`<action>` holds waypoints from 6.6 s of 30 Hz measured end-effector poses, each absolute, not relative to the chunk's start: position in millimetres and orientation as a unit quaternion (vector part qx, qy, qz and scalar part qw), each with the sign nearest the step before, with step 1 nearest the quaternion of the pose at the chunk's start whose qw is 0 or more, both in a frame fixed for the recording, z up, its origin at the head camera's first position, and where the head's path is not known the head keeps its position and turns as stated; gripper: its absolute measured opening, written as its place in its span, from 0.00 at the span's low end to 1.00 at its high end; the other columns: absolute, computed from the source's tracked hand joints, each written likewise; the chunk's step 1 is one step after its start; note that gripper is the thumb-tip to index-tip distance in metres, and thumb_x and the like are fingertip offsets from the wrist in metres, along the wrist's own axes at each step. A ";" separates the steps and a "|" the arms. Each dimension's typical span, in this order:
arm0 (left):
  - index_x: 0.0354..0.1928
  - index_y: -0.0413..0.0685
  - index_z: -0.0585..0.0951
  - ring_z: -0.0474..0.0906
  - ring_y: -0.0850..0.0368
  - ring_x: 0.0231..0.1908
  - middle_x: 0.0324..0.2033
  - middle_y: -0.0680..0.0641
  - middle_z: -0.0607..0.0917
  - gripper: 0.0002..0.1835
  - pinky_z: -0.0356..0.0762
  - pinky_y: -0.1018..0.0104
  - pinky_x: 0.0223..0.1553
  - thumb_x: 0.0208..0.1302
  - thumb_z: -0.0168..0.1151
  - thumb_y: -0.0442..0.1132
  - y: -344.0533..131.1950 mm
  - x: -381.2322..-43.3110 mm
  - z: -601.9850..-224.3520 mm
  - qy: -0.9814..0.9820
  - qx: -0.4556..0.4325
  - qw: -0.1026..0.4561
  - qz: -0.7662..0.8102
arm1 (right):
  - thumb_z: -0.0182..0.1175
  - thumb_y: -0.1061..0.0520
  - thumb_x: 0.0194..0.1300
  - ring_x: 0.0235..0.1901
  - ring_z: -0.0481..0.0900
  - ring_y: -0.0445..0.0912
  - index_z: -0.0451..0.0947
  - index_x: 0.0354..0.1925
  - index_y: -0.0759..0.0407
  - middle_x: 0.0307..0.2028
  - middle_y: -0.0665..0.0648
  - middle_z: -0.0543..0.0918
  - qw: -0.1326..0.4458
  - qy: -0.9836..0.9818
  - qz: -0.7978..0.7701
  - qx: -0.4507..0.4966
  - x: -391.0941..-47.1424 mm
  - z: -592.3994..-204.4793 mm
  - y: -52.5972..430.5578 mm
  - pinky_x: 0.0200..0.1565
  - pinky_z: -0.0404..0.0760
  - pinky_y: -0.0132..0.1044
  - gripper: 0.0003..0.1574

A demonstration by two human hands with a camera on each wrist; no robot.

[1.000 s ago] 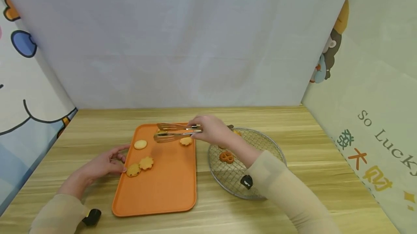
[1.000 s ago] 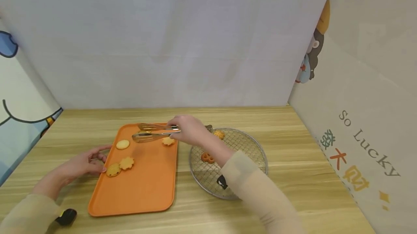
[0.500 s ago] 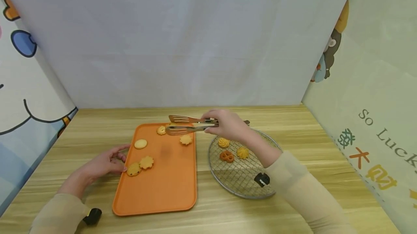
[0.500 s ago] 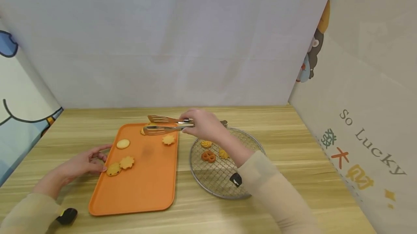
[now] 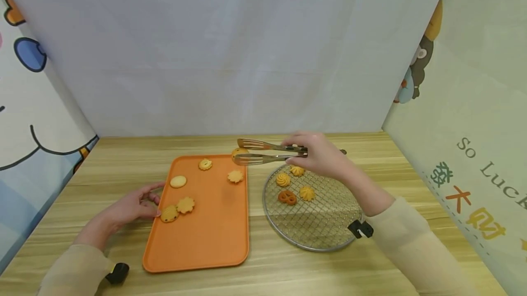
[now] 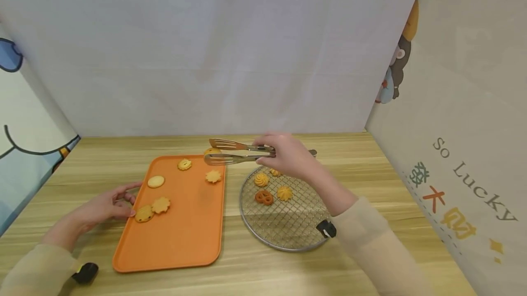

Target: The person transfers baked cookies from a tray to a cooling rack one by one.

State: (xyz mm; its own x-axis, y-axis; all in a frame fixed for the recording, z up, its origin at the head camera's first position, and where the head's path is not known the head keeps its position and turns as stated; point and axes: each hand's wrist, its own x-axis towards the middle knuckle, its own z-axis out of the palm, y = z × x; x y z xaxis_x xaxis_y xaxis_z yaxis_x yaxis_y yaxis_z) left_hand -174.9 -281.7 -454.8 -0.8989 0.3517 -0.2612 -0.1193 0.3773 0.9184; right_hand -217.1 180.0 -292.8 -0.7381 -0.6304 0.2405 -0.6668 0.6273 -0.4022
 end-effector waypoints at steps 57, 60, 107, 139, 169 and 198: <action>0.72 0.37 0.48 0.75 0.57 0.34 0.44 0.38 0.68 0.47 0.77 0.64 0.36 0.57 0.66 0.33 -277.4 -173.3 -457.6 0.802 0.065 0.208 0.556 | 0.71 0.61 0.50 0.37 0.81 0.45 0.81 0.47 0.57 0.45 0.54 0.82 0.047 -0.892 0.202 0.403 -179.4 -401.7 287.9 0.36 0.80 0.34 0.22; 0.73 0.38 0.48 0.73 0.57 0.35 0.44 0.38 0.67 0.47 0.78 0.64 0.38 0.57 0.65 0.33 -277.1 -173.8 -457.3 0.803 0.062 0.209 0.555 | 0.71 0.59 0.51 0.40 0.81 0.45 0.81 0.48 0.56 0.45 0.53 0.82 0.038 -0.897 0.191 0.398 -179.3 -404.0 287.7 0.39 0.80 0.37 0.22; 0.72 0.37 0.49 0.73 0.56 0.33 0.43 0.38 0.68 0.47 0.76 0.65 0.37 0.56 0.66 0.32 -277.3 -177.1 -451.3 0.805 0.068 0.211 0.550 | 0.69 0.56 0.55 0.34 0.79 0.41 0.77 0.55 0.56 0.47 0.55 0.80 0.069 -0.903 0.235 0.353 -194.7 -340.2 242.2 0.34 0.80 0.33 0.28; 0.72 0.36 0.47 0.76 0.56 0.33 0.43 0.37 0.68 0.47 0.78 0.65 0.36 0.57 0.66 0.32 -280.8 -170.4 -449.2 0.791 0.089 0.212 0.567 | 0.67 0.51 0.58 0.33 0.75 0.42 0.78 0.56 0.53 0.49 0.53 0.80 0.117 -0.915 0.218 0.318 -213.5 -298.1 138.8 0.32 0.75 0.34 0.27; 0.72 0.36 0.48 0.75 0.56 0.34 0.44 0.37 0.69 0.47 0.77 0.65 0.36 0.56 0.66 0.33 -283.0 -172.7 -449.8 0.795 0.088 0.209 0.562 | 0.65 0.46 0.60 0.45 0.79 0.46 0.77 0.56 0.50 0.53 0.52 0.79 0.044 -0.944 0.173 0.277 -245.6 -347.5 58.5 0.41 0.78 0.39 0.27; 0.73 0.38 0.47 0.72 0.57 0.35 0.44 0.38 0.67 0.47 0.78 0.64 0.38 0.57 0.66 0.34 -285.1 -173.0 -449.6 0.795 0.084 0.215 0.562 | 0.66 0.45 0.58 0.47 0.79 0.47 0.79 0.55 0.52 0.50 0.54 0.79 -0.038 -0.964 0.141 0.223 -262.0 -387.1 41.0 0.40 0.80 0.37 0.27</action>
